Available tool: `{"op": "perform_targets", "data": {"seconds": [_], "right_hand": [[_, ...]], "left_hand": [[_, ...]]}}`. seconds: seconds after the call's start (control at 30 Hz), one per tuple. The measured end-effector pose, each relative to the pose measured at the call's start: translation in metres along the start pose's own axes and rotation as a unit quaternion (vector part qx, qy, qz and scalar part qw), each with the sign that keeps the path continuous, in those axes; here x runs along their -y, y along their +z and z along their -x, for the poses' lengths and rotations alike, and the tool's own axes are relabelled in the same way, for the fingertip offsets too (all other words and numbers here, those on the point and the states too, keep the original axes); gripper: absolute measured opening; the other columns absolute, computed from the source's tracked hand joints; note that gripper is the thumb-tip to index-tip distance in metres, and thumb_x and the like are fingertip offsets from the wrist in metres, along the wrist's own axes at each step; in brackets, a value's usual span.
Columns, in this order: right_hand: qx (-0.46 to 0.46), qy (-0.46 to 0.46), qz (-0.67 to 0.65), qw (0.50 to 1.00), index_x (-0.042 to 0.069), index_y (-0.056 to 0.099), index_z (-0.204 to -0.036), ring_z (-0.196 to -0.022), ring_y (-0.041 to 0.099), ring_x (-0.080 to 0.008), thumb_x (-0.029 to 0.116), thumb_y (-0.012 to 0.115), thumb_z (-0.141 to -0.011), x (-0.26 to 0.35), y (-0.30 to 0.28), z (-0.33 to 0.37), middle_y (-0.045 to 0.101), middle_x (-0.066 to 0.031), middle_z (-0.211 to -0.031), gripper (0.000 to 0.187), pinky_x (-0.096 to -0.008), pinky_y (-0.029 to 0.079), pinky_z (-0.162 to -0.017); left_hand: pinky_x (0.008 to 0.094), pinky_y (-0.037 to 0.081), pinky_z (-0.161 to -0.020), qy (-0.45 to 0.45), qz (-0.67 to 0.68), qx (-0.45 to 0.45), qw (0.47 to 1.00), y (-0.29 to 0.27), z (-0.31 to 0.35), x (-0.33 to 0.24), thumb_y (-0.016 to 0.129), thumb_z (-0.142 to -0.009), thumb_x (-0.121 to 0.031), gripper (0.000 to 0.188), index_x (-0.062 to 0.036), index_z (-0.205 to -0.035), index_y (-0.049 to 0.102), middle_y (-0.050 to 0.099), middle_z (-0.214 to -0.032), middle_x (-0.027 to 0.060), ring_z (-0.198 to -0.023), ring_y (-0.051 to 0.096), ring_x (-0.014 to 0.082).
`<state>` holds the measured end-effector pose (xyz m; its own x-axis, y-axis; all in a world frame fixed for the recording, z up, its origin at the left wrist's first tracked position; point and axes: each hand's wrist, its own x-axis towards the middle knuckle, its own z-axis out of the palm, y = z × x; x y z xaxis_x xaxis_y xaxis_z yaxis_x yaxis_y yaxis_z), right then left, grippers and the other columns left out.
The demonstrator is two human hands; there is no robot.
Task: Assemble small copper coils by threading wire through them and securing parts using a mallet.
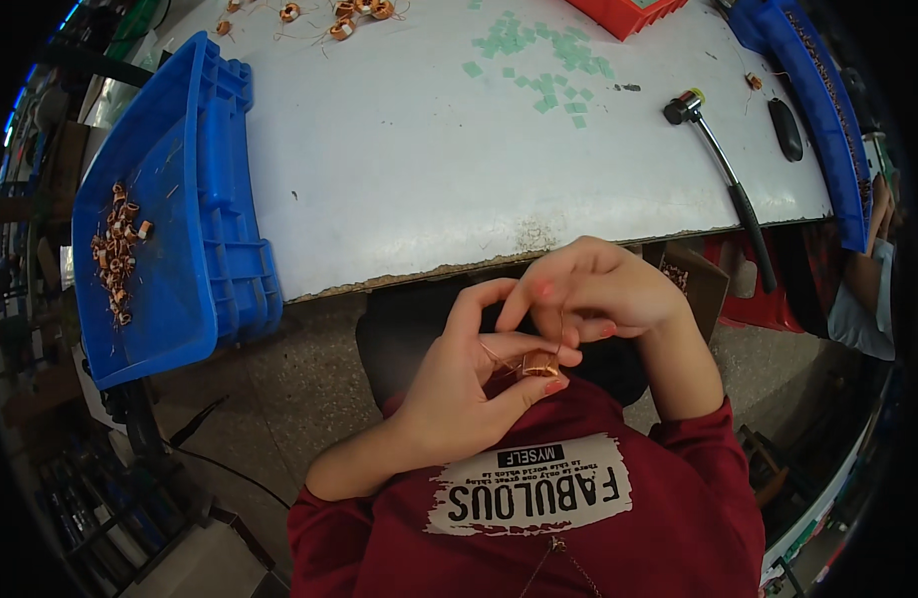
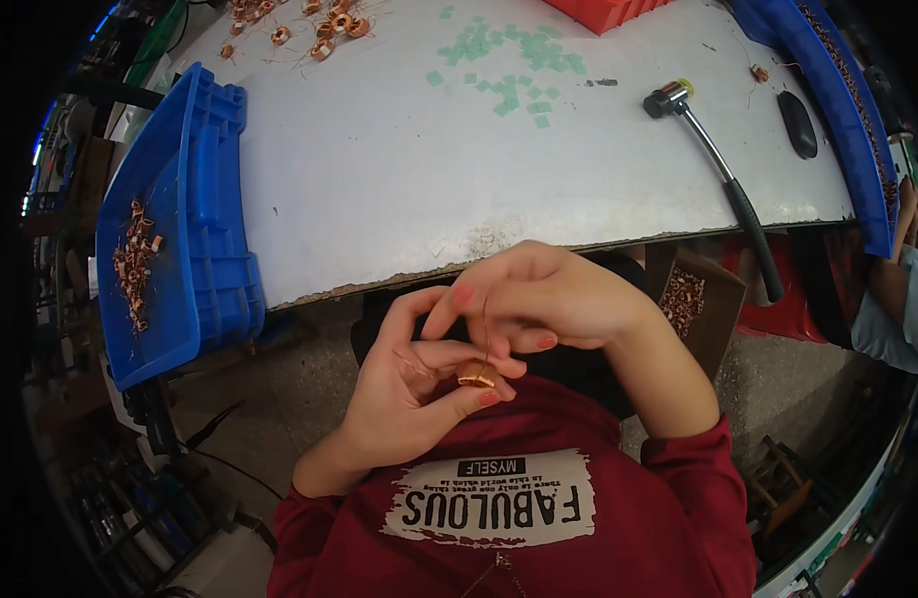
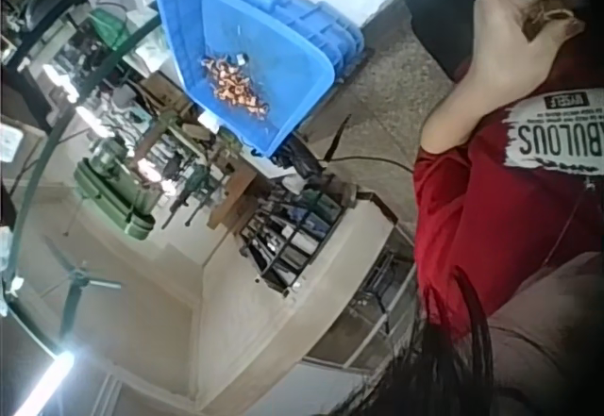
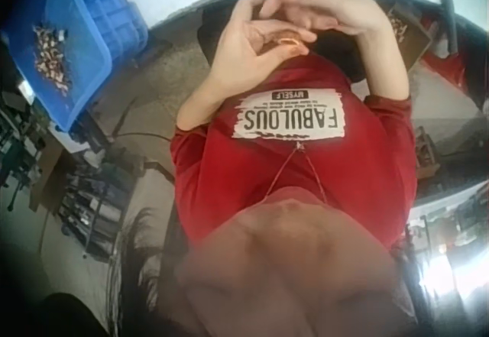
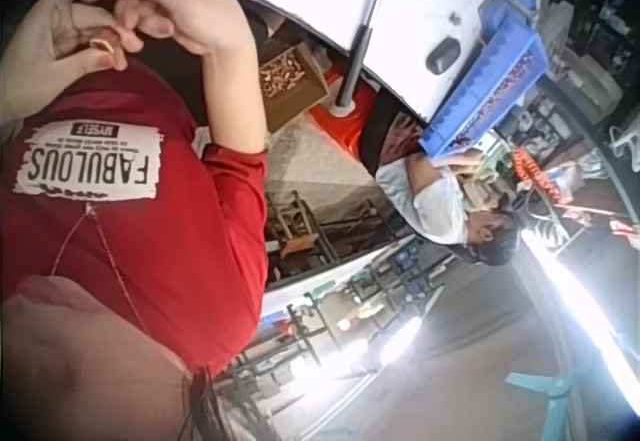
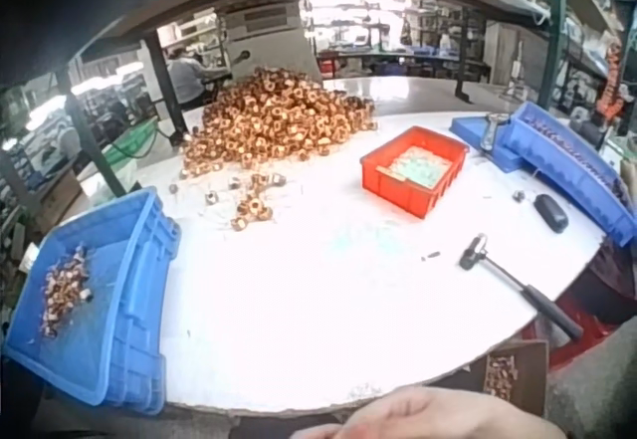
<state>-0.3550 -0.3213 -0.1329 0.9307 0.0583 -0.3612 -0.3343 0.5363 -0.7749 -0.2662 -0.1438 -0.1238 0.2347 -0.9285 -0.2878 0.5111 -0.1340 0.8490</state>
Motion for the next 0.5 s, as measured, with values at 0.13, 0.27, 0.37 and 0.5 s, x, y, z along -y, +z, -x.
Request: {"op": "perform_targets", "data": {"seconds": [0.13,0.27,0.37,0.5], "right_hand": [[0.196,0.053,0.043,0.978,-0.003,0.065,-0.081,-0.045,0.041,-0.0058,0.013,0.053,-0.091,0.005,-0.007,-0.011,0.057,-0.0068,-0.059,0.022,-0.0156,0.029,-0.041],[0.343,0.007,0.129,0.931,-0.003,0.065,-0.079,-0.044,0.041,-0.0061,0.012,0.055,-0.091,0.005,-0.008,-0.012,0.057,-0.007,-0.057,0.022,-0.0158,0.029,-0.041],[0.166,0.0,0.048,0.985,-0.002,0.065,-0.077,-0.044,0.04,-0.006,0.013,0.055,-0.091,-0.006,-0.002,-0.01,0.055,-0.0055,-0.055,0.024,-0.0164,0.029,-0.041],[0.036,-0.026,-0.114,0.992,0.0,0.063,-0.073,-0.045,0.042,-0.0065,0.014,0.054,-0.093,-0.038,-0.008,0.008,0.055,-0.0039,-0.056,0.026,-0.0167,0.031,-0.043]], "left_hand": [[0.0287,0.054,-0.078,-0.039,-0.138,0.001,0.99,0.001,0.002,-0.001,0.064,-0.08,0.007,0.06,0.0028,-0.131,0.031,0.063,-0.104,0.0221,-0.091,0.066,0.0246],[0.0276,0.051,-0.076,-0.101,-0.258,0.036,0.96,0.001,0.002,-0.005,0.066,-0.079,0.001,0.063,0.0039,-0.131,0.03,0.069,-0.096,0.0154,-0.093,0.066,0.0226],[0.0256,0.052,-0.077,-0.037,-0.188,-0.005,0.981,-0.002,0.006,0.021,0.066,-0.078,0.006,0.062,0.0033,-0.13,0.032,0.068,-0.094,0.016,-0.093,0.066,0.0219],[0.0237,0.053,-0.076,0.041,-0.223,-0.014,0.974,-0.005,0.005,0.027,0.067,-0.077,0.006,0.061,0.003,-0.129,0.036,0.069,-0.092,0.0137,-0.094,0.066,0.0202]]}}
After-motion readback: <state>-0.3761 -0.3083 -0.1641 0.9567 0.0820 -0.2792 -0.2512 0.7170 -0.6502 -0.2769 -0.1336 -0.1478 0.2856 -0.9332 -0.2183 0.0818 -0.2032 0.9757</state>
